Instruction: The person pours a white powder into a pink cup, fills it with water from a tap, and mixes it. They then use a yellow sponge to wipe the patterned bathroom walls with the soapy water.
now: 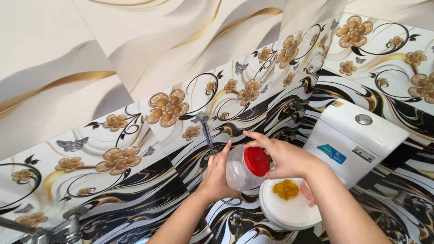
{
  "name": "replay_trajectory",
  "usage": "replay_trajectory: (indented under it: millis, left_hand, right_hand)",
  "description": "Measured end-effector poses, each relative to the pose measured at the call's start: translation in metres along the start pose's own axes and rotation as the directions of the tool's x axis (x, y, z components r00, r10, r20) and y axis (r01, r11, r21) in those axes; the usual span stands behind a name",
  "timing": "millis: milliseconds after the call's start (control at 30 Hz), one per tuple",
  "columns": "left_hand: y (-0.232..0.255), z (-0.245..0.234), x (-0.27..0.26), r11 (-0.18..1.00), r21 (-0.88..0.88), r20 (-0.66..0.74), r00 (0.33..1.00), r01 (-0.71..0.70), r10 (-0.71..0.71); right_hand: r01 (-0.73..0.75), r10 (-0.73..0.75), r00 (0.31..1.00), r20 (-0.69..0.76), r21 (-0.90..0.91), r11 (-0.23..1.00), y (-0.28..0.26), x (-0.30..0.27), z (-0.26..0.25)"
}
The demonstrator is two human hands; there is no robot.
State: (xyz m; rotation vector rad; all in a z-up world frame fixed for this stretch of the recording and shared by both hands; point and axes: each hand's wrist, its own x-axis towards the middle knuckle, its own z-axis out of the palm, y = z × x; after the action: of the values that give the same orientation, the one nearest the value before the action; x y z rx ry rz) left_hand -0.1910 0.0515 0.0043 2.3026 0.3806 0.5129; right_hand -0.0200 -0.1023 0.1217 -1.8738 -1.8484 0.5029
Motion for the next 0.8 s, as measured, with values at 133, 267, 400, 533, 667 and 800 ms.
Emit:
replay_trajectory:
  millis: [133,267,400,533,667,800]
  left_hand:
    - [0.0,-0.01,-0.013,0.999,-0.04,0.083,0.996,0.034,-0.03]
    - [0.004,-0.008,-0.023,0.997,-0.079,0.089,0.996,-0.001,0.008]
    - [0.007,0.002,-0.029,0.997,-0.059,0.049,0.998,0.039,-0.037]
    - [0.009,0.014,-0.029,0.999,0.018,-0.077,0.996,-0.041,0.042]
    - [0.008,0.019,-0.024,0.994,0.087,-0.094,0.993,-0.06,0.069]
    - [0.003,0.016,-0.014,0.998,-0.046,0.021,0.999,-0.034,0.035]
  right_hand:
    - [-0.02,0.02,1.0,0.0,-0.091,0.996,-0.008,-0.005,0.011]
    - [-0.081,0.074,0.996,-0.042,-0.203,0.976,-0.012,-0.013,0.021]
    - [-0.131,0.088,0.982,-0.169,-0.264,0.955,-0.01,-0.021,0.035]
    - [-0.287,0.238,0.935,-0.263,-0.165,0.944,-0.007,-0.025,0.045]
    - [-0.346,0.307,0.901,-0.308,-0.082,0.935,-0.003,-0.027,0.051]
    - [-0.305,0.234,0.906,-0.352,-0.159,0.939,0.004,-0.032,0.053]
